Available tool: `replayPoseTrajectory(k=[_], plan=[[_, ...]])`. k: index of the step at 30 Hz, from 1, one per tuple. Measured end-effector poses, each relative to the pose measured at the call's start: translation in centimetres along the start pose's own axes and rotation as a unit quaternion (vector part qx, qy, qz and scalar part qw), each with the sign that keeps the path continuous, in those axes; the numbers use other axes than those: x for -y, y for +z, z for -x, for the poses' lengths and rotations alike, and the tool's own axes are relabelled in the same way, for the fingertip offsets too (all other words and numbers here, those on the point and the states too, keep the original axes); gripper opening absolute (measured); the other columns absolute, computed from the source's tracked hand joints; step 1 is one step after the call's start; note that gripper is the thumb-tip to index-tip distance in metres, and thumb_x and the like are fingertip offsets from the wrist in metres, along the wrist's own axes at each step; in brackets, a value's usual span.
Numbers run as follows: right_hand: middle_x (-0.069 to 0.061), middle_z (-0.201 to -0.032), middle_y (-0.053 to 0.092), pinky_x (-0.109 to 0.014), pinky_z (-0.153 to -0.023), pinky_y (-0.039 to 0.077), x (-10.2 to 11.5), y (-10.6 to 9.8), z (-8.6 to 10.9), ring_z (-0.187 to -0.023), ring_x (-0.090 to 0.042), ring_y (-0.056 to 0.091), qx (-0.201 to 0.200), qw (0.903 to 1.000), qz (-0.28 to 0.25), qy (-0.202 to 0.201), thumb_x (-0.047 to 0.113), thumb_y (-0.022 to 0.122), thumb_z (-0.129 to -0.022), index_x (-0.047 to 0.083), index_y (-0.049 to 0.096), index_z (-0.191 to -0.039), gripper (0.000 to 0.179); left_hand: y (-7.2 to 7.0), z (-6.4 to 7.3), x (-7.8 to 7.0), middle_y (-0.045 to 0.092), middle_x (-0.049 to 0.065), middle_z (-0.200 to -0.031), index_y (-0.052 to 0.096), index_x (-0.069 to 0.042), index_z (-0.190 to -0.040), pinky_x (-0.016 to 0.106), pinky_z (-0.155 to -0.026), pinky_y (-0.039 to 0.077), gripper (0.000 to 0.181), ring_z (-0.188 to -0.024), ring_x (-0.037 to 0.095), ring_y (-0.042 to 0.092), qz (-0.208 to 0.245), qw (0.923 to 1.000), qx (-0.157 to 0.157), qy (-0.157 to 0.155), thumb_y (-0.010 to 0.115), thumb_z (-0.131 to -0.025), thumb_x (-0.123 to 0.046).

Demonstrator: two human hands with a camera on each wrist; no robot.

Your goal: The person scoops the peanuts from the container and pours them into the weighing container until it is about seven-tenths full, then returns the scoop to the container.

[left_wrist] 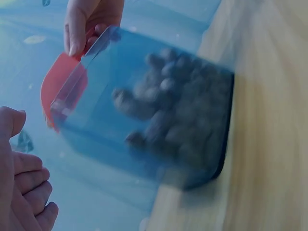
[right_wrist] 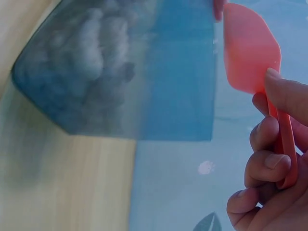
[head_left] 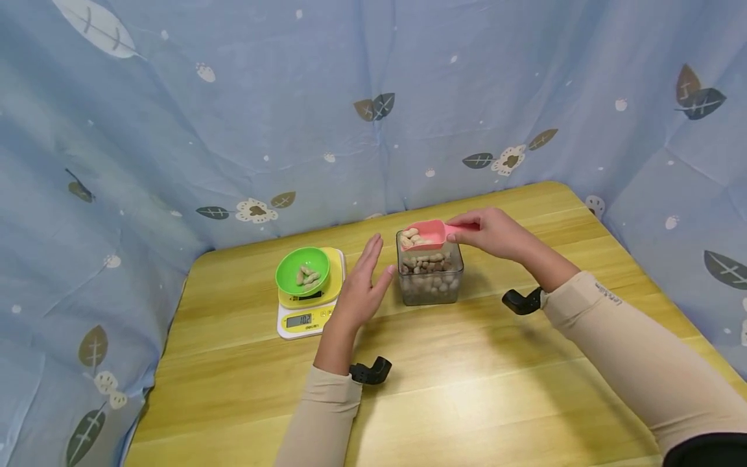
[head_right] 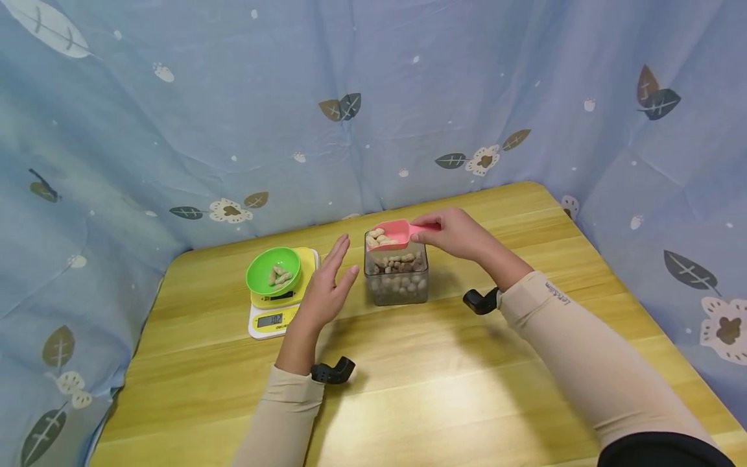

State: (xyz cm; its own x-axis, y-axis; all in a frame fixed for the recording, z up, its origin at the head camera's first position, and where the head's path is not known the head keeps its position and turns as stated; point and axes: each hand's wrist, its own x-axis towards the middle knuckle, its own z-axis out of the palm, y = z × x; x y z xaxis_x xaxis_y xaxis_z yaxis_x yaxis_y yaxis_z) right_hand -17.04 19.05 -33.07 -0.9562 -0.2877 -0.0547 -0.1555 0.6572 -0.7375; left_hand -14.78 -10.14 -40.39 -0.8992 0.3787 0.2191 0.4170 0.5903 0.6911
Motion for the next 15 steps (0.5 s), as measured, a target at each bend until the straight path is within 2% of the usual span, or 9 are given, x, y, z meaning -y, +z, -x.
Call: replayPoseTrajectory(k=[5,10,14,15], plan=[[-0.01,-0.121,0.07,-0.041,-0.083,0.052,1.4,0.3,-0.8,-0.101,-0.022,0.064,-0.002,1.0,-0.005,-0.003,0.038,0.066,-0.094,0.012,0.067,-0.129,0.044,-2.0,1.0,1.3,0.015,-0.011,-0.165,0.019,-0.025,-0.158,0.047,-0.12,0.026,0.066,-0.151,0.016,0.019,-0.017,0.9995,-0.025,-0.005,0.037,-0.102,-0.055],[-0.007,-0.121,0.07,-0.038,-0.08,0.049,3.0,1.7,-2.0,-0.094,-0.021,0.061,-0.005,0.9994,-0.024,-0.023,0.035,0.066,-0.094,0.015,0.068,-0.127,0.039,-3.7,2.4,2.9,0.015,-0.007,-0.165,0.019,-0.022,-0.159,0.047,-0.12,0.026,0.066,-0.151,0.017,0.018,-0.037,0.998,-0.045,-0.023,0.04,-0.103,-0.05],[-0.006,-0.122,0.069,-0.04,-0.084,0.052,4.8,3.3,-2.8,-0.1,-0.02,0.063,0.001,0.9985,-0.024,-0.05,0.035,0.066,-0.095,0.015,0.068,-0.127,0.037,-5.4,3.6,3.9,0.012,-0.009,-0.165,0.018,-0.022,-0.159,0.051,-0.12,0.024,0.066,-0.151,0.021,0.019,-0.053,0.9957,-0.063,-0.043,0.04,-0.103,-0.049],[-0.006,-0.123,0.069,-0.04,-0.084,0.052,5.2,3.7,-3.0,-0.1,-0.02,0.063,0.004,0.9981,-0.026,-0.056,0.034,0.065,-0.095,0.015,0.068,-0.127,0.037,-5.8,3.9,4.1,0.012,-0.008,-0.165,0.018,-0.022,-0.159,0.052,-0.119,0.025,0.066,-0.149,0.023,0.025,-0.058,0.9948,-0.068,-0.05,0.04,-0.103,-0.049]])
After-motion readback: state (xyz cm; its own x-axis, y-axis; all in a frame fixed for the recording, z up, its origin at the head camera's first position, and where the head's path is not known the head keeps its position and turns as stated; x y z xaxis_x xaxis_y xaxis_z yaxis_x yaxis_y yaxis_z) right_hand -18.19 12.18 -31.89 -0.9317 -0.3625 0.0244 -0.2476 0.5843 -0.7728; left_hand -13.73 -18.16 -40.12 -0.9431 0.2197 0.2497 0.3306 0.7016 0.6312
